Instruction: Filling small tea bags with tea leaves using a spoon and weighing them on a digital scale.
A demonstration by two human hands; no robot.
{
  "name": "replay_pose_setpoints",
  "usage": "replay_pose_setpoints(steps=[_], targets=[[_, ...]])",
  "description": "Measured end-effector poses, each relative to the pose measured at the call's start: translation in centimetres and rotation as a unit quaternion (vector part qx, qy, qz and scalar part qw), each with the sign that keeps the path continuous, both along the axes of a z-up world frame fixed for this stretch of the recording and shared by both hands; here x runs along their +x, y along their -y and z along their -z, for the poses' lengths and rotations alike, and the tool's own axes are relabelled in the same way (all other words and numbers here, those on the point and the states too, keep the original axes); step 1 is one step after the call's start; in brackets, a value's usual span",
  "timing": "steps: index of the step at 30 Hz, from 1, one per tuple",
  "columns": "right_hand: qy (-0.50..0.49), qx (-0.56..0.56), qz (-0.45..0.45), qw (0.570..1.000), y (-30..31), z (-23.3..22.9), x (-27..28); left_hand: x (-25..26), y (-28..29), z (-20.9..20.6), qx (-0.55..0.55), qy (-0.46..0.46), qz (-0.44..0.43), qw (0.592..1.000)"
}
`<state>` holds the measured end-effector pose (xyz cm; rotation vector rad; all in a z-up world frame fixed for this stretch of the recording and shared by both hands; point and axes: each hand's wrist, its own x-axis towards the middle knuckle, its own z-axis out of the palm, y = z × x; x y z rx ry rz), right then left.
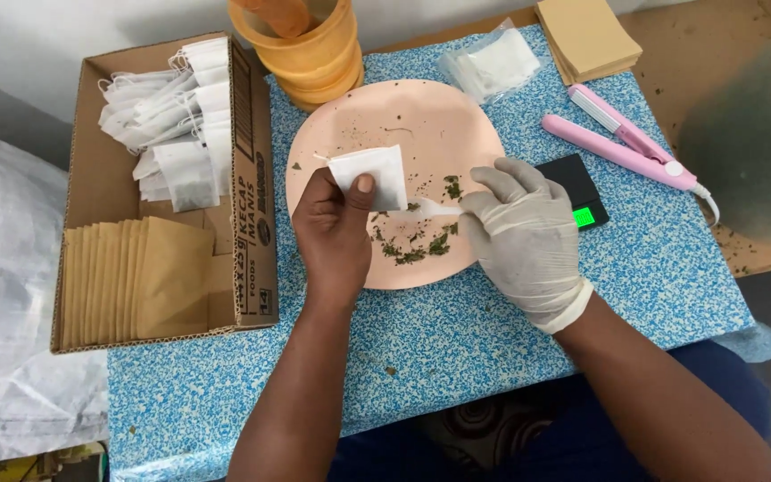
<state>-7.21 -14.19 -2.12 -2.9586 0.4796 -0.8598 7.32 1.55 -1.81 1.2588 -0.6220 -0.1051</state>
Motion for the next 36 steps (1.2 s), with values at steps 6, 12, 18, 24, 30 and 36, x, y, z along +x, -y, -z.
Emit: replay_pose_setpoints(steps=[6, 12, 18, 24, 30, 36], targets=[[0.053, 0.028, -0.022, 0.998, 0.3, 0.7, 0.0, -0.3, 0.2, 0.0, 0.014, 0.007, -0.006, 1.000], [0.018, 0.083, -0.029, 0.996, 0.2, 0.9, -0.3, -0.4, 0.2, 0.0, 0.015, 0.025, -0.006, 1.000], [0.016, 0.012, 0.007, 1.000, -0.7, 0.2, -0.6, -0.4, 0.2, 0.7, 0.013, 0.046, 0.005, 0.999], [0.053, 0.151, 0.001, 0.987, 4.5, -2.6, -3.4, -0.7, 0.2, 0.1, 0.020, 0.057, -0.005, 0.998], [0.024, 0.235, 0.001, 0.972, 8.4, -4.5, -6.2, -1.8, 0.3, -0.8, 0.091, 0.041, -0.038, 0.994], [-0.073, 0.149, -0.038, 0.985, 8.9, -3.0, -5.6, -2.0, 0.5, -0.6, 0.075, 0.043, -0.025, 0.996]])
